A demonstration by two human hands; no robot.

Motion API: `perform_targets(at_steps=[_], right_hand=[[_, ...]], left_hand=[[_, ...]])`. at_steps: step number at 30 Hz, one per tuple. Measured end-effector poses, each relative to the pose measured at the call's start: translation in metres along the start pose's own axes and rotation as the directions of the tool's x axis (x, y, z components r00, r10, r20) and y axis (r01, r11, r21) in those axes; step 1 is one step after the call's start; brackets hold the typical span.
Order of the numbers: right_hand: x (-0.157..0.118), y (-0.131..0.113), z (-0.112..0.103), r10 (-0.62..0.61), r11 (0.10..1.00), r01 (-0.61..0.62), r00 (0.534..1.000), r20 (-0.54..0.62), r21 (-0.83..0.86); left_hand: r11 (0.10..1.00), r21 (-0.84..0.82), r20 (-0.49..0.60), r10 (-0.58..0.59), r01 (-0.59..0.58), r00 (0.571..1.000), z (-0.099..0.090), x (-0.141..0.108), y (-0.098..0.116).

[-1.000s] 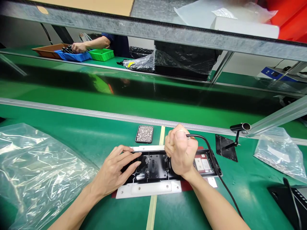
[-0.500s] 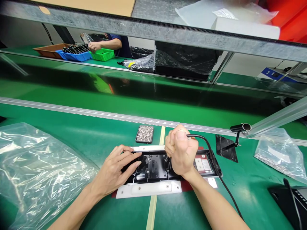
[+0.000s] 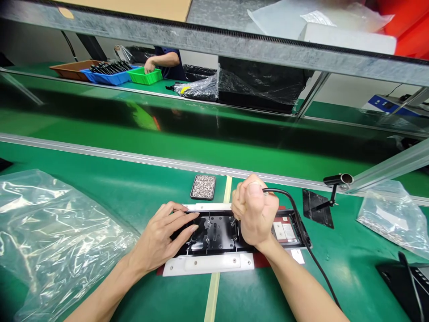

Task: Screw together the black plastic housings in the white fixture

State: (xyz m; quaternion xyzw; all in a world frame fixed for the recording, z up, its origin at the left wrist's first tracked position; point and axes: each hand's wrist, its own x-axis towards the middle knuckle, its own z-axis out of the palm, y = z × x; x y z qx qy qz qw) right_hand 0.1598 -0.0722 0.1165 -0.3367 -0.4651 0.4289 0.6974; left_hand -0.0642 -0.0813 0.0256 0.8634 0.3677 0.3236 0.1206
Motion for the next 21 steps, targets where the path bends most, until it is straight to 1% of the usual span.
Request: perform_targets(at_steps=[11, 14, 18, 21], right_hand=[[0.0017, 0.0003, -0.004, 0.013, 1.0, -0.014, 1.0, 0.017, 0.005], [0.0015, 0.0001, -0.0047, 0.019, 1.0, -0.019, 1.0, 0.006, 0.01], [0.0016, -0.0011, -0.0054, 0.004, 1.0, -0.004, 1.0, -0.009, 0.003], [0.0022, -0.002, -0.0066, -0.006, 1.0, 0.006, 1.0, 0.009, -0.003]], left_hand=[[1.0, -0.015, -0.015, 0.004, -0.005, 1.0, 0.0026, 0.0023, 0.0017], [1.0, -0.017, -0.022, 0.005, -0.005, 1.0, 0.0032, 0.0034, 0.0025], [1.0, -0.007, -0.023, 0.008, -0.008, 1.0, 0.0035, 0.0053, 0.0044], [1.0, 0.006, -0.03, 0.014, -0.014, 0.999, 0.0042, 0.0066, 0.0056]])
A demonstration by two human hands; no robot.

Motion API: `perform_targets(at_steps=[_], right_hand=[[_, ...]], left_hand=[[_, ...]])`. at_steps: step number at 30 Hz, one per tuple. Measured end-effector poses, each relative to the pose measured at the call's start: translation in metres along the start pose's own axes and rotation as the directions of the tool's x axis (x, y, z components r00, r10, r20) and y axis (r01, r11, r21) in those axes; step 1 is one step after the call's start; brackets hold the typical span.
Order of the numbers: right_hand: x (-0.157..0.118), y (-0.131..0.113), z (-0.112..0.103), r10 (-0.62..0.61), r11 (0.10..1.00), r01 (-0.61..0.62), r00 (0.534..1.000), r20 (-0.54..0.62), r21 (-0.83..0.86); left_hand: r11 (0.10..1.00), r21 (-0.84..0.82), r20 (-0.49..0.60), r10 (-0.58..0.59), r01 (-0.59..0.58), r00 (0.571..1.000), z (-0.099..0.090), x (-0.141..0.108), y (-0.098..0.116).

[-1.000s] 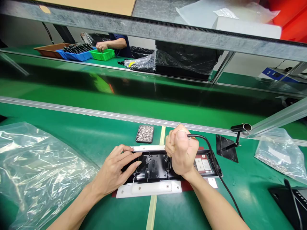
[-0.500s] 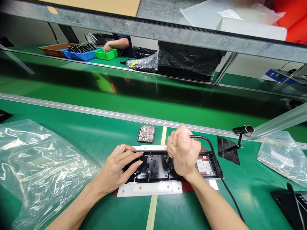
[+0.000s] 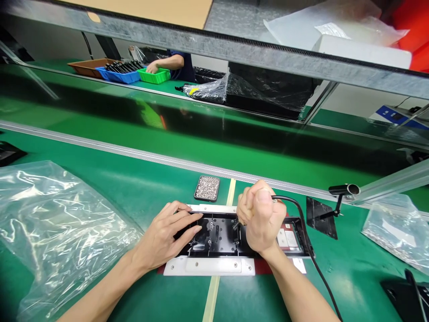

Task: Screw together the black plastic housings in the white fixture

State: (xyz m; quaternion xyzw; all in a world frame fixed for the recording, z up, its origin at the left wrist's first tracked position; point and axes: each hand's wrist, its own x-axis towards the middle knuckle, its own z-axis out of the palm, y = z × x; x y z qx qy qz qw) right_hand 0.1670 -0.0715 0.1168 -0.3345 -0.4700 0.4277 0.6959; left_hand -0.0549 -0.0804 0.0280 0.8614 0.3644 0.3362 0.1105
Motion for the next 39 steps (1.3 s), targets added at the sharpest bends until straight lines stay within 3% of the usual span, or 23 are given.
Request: perform_targets(at_steps=[39], right_hand=[[0.0021, -0.0011, -0.0057, 0.021, 0.999, -0.02, 0.999, -0.036, 0.026]], left_hand=[[1.0, -0.012, -0.005, 0.009, -0.009, 1.0, 0.0047, 0.0038, 0.0017]])
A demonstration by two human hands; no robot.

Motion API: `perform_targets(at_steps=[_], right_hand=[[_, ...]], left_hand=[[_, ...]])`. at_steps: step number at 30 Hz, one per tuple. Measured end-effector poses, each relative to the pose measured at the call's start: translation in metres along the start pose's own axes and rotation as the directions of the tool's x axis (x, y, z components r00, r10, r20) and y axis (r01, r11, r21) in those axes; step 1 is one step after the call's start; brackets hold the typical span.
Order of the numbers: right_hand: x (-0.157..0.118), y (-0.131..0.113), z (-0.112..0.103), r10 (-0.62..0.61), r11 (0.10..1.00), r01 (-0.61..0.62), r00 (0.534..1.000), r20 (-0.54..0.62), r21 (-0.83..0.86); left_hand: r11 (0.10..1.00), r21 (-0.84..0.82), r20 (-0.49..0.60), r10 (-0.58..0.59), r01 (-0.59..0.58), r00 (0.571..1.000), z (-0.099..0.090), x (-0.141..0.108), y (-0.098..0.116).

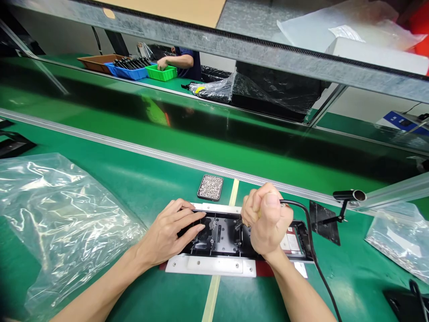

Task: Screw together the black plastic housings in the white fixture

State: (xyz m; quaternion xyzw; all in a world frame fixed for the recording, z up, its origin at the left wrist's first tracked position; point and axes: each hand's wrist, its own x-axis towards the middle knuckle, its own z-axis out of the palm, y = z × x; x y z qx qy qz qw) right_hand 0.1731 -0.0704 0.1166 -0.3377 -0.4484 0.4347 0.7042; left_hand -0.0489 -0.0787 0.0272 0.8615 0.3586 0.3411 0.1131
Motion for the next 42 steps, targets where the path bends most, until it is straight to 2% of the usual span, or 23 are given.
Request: perform_targets(at_steps=[42], right_hand=[[-0.0004, -0.0017, 0.0008, -0.019, 1.0, 0.02, 0.999, 0.038, -0.014]], left_hand=[[1.0, 0.018, -0.005, 0.001, -0.001, 1.0, -0.0007, 0.0014, 0.0014]])
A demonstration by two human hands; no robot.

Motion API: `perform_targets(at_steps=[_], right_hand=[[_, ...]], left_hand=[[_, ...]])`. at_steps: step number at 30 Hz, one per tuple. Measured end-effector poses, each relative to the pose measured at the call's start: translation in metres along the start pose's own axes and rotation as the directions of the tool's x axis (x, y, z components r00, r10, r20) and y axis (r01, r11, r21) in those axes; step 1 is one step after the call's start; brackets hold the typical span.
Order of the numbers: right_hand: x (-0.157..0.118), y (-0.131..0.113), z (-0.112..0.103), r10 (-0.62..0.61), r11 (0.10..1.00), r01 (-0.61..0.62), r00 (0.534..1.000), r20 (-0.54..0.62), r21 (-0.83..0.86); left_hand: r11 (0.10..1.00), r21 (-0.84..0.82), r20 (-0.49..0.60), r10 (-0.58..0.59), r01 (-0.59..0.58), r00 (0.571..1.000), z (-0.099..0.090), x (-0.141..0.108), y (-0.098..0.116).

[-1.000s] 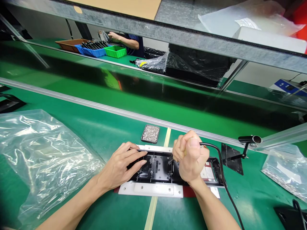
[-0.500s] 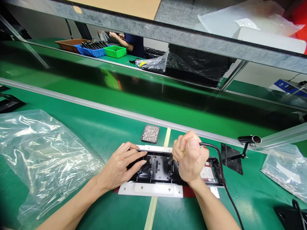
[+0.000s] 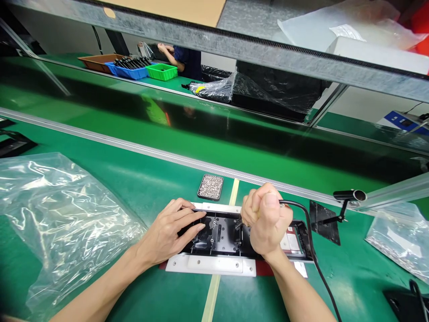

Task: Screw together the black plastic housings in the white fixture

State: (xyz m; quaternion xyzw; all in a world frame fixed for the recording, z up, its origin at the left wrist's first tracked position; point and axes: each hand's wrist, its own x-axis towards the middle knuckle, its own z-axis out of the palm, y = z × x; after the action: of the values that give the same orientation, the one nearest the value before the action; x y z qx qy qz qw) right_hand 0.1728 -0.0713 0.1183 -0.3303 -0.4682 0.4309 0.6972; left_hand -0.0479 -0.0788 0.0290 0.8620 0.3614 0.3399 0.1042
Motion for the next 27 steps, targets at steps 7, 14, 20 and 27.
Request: perform_targets(at_steps=[7, 14, 20, 27], right_hand=[[-0.0004, 0.0007, 0.0004, 0.002, 1.0, -0.002, 1.0, -0.01, 0.0], [-0.0006, 0.0009, 0.0009, 0.002, 1.0, -0.002, 1.0, -0.015, 0.005], [-0.0008, 0.0007, 0.0004, 0.007, 1.0, -0.007, 1.0, -0.011, 0.003], [-0.0007, 0.0006, -0.0006, 0.007, 1.0, -0.007, 1.0, -0.005, -0.006]], left_hand=[[1.0, -0.001, 0.003, -0.003, 0.003, 1.0, -0.0003, 0.0, 0.0003], [1.0, -0.004, 0.0, 0.005, -0.005, 1.0, -0.001, 0.0009, 0.0008], [1.0, -0.004, 0.008, 0.001, 0.0, 1.0, -0.0005, 0.0002, 0.0004], [1.0, 0.004, -0.006, 0.005, -0.005, 1.0, -0.001, 0.0022, 0.0019]])
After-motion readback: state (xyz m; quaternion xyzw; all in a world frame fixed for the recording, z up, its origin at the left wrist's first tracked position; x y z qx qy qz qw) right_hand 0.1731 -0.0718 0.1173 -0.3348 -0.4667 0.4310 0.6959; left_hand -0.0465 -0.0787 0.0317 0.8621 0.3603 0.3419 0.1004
